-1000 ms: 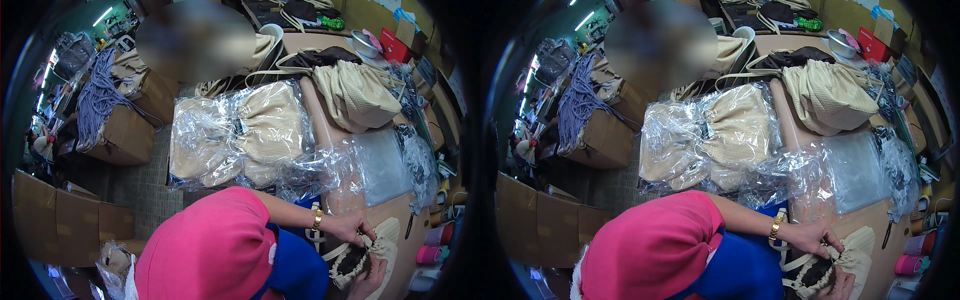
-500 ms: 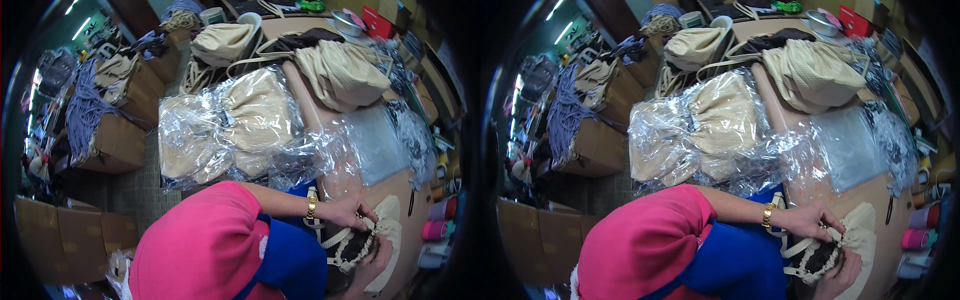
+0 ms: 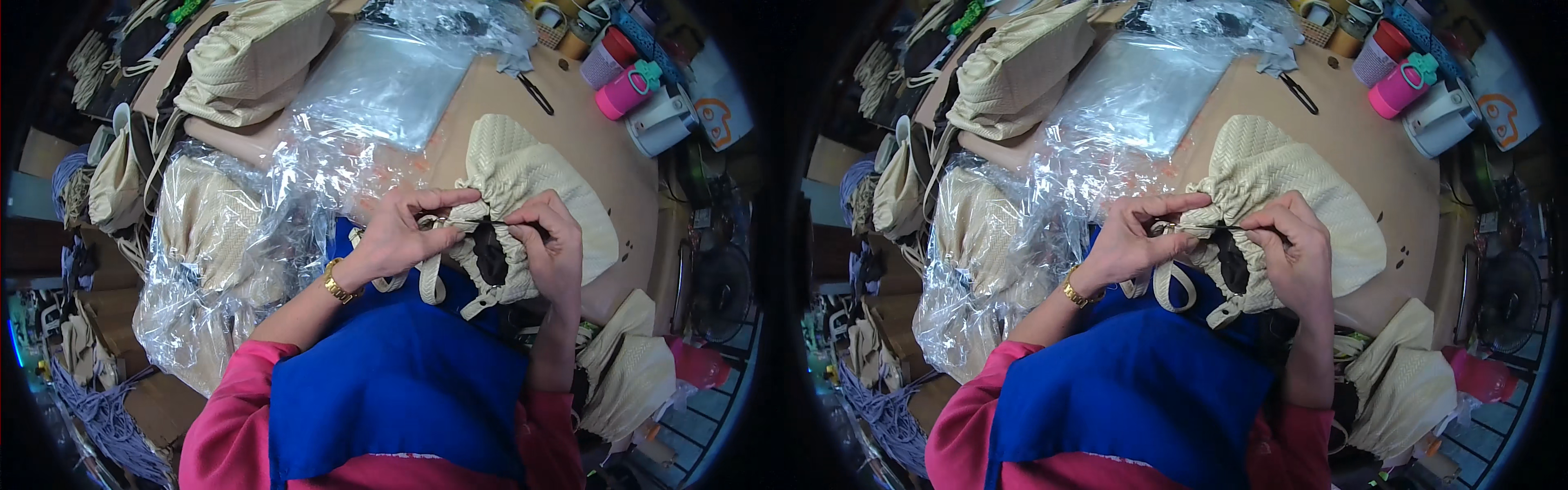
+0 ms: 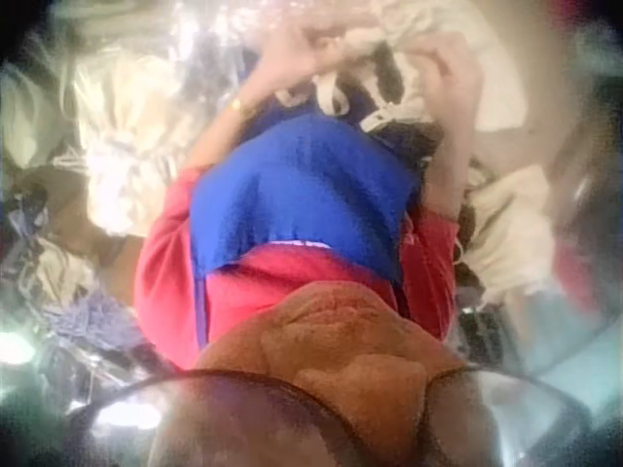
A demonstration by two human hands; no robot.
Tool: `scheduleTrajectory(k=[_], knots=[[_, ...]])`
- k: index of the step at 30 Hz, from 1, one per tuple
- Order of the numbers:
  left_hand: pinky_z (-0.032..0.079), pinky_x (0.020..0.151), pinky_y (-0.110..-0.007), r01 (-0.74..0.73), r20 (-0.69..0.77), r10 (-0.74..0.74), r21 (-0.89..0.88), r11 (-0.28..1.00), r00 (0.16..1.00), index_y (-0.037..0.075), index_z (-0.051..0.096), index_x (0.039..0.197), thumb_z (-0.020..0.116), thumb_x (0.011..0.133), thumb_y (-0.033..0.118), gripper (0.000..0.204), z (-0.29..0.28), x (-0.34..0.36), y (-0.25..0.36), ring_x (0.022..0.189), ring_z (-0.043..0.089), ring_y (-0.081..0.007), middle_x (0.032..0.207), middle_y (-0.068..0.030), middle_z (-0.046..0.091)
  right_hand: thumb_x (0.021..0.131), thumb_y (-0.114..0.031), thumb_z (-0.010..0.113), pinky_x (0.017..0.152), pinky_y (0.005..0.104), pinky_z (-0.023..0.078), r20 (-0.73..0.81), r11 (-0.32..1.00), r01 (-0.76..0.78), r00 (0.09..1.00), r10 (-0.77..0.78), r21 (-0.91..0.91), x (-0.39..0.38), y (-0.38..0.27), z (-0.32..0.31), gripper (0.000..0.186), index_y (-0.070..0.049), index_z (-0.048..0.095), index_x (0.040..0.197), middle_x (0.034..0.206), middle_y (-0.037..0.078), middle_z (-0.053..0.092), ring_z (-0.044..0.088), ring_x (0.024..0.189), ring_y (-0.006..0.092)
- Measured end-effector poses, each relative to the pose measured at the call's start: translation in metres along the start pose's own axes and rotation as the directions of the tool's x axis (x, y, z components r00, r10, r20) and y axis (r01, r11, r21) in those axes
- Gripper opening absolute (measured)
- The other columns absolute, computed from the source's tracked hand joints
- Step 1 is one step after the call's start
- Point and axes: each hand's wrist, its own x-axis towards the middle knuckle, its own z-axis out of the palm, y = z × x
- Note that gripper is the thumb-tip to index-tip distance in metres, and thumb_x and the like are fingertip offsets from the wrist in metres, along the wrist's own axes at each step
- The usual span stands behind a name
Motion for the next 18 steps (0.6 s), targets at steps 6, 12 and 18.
scheduleTrajectory(k=[6, 12, 18], knots=[[0.050, 0.076, -0.019, -0.003, 0.002, 0.003, -0.013, 1.000, 1.000, 0.001, 0.065, 0.130, 0.068, 0.085, -0.005, 0.046, 0.002, -0.002, 0.001, 0.087, 0.058, -0.0012, 0.110, -0.0011, 0.070, 0.079, 0.009, 0.065, 0.072, 0.0283, 0.046, 0.061, 0.996, -0.032, 0.998, 0.027, 0.078, 0.001, 0.005, -0.004, 0.012, 0.004, 0.068, 0.089, 0.088, 0.008, 0.059, 0.059, 0.081, 0.0164], [0.051, 0.081, -0.020, -0.035, 0.006, 0.035, 0.021, 0.999, 0.999, 0.001, 0.065, 0.130, 0.070, 0.085, -0.003, 0.046, 0.002, -0.002, -0.002, 0.092, 0.061, -0.0031, 0.114, -0.0030, 0.071, 0.079, 0.011, 0.064, 0.072, 0.0265, 0.045, 0.078, 1.000, -0.025, 0.997, 0.025, 0.003, -0.001, -0.008, -0.012, 0.013, 0.004, 0.068, 0.089, 0.089, 0.008, 0.058, 0.058, 0.081, 0.0155], [0.050, 0.086, -0.022, -0.043, -0.005, 0.044, 0.021, 0.999, 0.999, 0.002, 0.065, 0.130, 0.067, 0.085, -0.004, 0.045, 0.002, -0.003, -0.002, 0.096, 0.060, -0.0043, 0.117, -0.0047, 0.070, 0.079, 0.011, 0.066, 0.068, 0.0261, 0.045, 0.003, 0.998, -0.053, 0.999, 0.053, 0.043, -0.004, -0.015, -0.016, 0.013, 0.003, 0.068, 0.088, 0.086, 0.008, 0.057, 0.058, 0.079, 0.0158]])
